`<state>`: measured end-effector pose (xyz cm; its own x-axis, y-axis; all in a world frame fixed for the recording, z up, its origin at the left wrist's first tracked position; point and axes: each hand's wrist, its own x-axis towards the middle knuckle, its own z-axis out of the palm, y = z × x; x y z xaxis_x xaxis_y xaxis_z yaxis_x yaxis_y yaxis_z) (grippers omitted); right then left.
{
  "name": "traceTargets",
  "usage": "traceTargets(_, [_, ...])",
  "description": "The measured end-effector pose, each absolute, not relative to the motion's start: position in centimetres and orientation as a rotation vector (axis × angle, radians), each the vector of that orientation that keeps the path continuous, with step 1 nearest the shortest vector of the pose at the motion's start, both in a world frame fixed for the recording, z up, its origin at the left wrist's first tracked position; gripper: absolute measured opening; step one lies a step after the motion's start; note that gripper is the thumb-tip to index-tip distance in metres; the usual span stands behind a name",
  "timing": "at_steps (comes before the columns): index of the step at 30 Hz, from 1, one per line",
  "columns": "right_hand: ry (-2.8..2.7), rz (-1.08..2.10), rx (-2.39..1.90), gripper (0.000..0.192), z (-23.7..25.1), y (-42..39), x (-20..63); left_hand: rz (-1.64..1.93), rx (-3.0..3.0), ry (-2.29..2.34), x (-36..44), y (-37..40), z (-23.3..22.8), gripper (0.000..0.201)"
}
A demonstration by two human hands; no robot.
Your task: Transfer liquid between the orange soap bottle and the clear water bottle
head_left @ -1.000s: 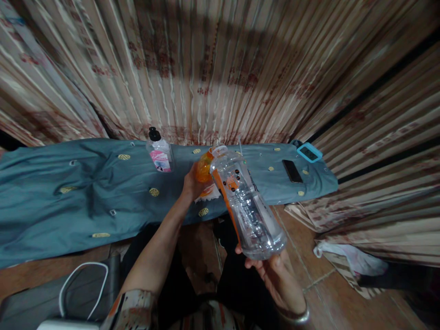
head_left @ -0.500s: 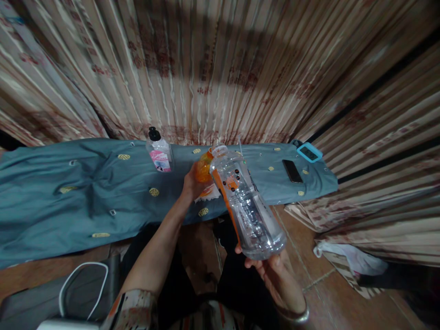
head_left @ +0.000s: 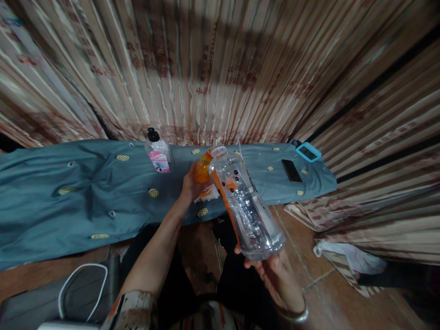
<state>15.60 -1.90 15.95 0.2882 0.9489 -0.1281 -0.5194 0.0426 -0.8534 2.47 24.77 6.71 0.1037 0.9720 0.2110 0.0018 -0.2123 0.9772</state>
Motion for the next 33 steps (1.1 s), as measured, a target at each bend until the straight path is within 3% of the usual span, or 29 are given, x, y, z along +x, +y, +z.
traceTargets(7, [-0.558, 1.200, -0.948, 0.038, 15.10, -2.17, 15.64, 1.261, 1.432, 1.041, 2.39, 24.78, 6.62, 0.068])
traceTargets(17, [-0.573, 1.277, -0.858, 0.019, 15.98, -1.56, 15.61, 1.254, 1.422, 1.042, 2.65, 24.78, 6.84, 0.069])
traceTargets(24, [-0.585, 1.314, -0.861, 0.038, 15.67, -1.56, 15.94, 1.248, 1.461, 1.088, 2.52, 24.92, 6.53, 0.064])
traceTargets(33, [-0.580, 1.328, -0.846, 0.037, 15.63, -1.45, 16.16, 1.264, 1.443, 1.118, 2.58, 24.60, 7.17, 0.058])
